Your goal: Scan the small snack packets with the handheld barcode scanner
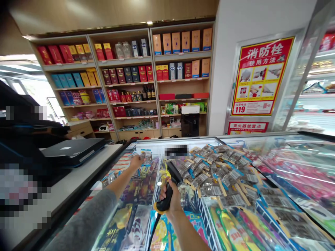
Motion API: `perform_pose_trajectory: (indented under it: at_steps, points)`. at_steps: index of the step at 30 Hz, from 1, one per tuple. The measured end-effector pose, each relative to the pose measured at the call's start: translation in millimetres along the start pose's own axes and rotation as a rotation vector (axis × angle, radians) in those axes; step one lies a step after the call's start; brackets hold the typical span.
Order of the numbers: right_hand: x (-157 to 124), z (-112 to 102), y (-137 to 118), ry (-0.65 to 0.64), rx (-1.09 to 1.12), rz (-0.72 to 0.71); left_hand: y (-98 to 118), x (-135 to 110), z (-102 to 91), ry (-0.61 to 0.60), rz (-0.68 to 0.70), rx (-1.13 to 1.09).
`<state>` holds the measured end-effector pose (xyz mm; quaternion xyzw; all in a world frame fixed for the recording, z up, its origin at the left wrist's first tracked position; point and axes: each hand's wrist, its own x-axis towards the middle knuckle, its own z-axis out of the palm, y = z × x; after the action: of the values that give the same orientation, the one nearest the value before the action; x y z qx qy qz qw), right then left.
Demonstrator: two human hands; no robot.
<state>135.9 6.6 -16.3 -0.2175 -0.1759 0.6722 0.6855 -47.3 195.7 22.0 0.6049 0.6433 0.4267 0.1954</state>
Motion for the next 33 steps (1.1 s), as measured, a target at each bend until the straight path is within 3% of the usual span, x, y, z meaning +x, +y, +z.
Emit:
perform_pose_trajectory:
  at_steps: [3,7,10,12,19,28,33]
  points:
    - [-8,6,1,0.013,-0.001,0.028,0,-29,-9.8,-0.021,-0.016,-0.231]
    - [-29,20,5,0.004,-0.174,0.076,-12,-93,-22.1,-0.143,-0.138,-0.716]
    - [-46,24,8,-0.026,-0.432,0.024,-23,-130,-30.4,-0.133,-0.206,-0.856]
    - [-55,23,9,-0.034,-0.608,-0.038,-27,-142,-33.6,-0.107,-0.228,-0.874]
    - [-70,18,5,-0.050,-1.042,-0.076,-30,-144,-28.2,0.017,-0.148,-0.852]
    - [-75,28,1,-0.044,-1.156,-0.071,-28,-148,-25.5,0.014,-0.157,-0.851]
    - [-76,26,4,-0.054,-1.091,-0.025,-25,-148,-27.7,0.000,-0.131,-0.808]
